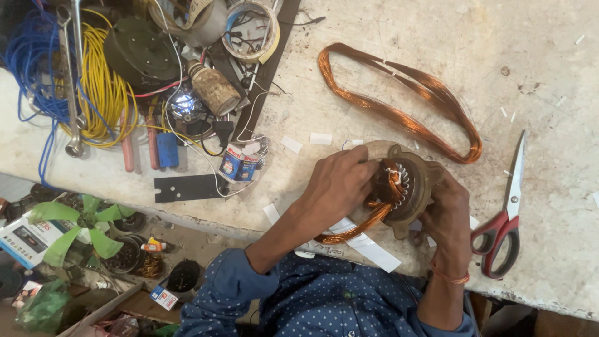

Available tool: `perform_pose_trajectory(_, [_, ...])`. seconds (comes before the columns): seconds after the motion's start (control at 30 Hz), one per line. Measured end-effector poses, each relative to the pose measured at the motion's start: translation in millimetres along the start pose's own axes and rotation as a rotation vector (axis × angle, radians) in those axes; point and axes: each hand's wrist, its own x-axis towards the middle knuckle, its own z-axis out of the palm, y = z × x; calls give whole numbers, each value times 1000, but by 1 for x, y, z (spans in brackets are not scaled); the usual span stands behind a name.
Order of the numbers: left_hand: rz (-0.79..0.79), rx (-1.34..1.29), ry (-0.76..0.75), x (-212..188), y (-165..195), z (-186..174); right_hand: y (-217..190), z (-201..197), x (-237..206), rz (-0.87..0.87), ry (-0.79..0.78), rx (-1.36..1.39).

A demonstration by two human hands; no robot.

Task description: The person cuts small white insulating strips from a roll using scissors and places them between layers of copper wire on a motor stator. They then continue winding the copper wire around the stator core, inserting additional insulating strips as needed.

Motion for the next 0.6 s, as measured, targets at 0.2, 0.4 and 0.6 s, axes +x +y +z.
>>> perform_pose_trajectory(0.2, [-5, -5, 5, -1, -1, 0, 5, 3, -1, 20, 2, -49])
perform_pose_trajectory(0.4, [1, -4, -6, 0, -1, 1, 8, 1, 0, -93, 29, -33])
perform_pose_trajectory(0.6, [137, -73, 74, -4, -3, -3, 9, 0, 0, -104, 38, -19])
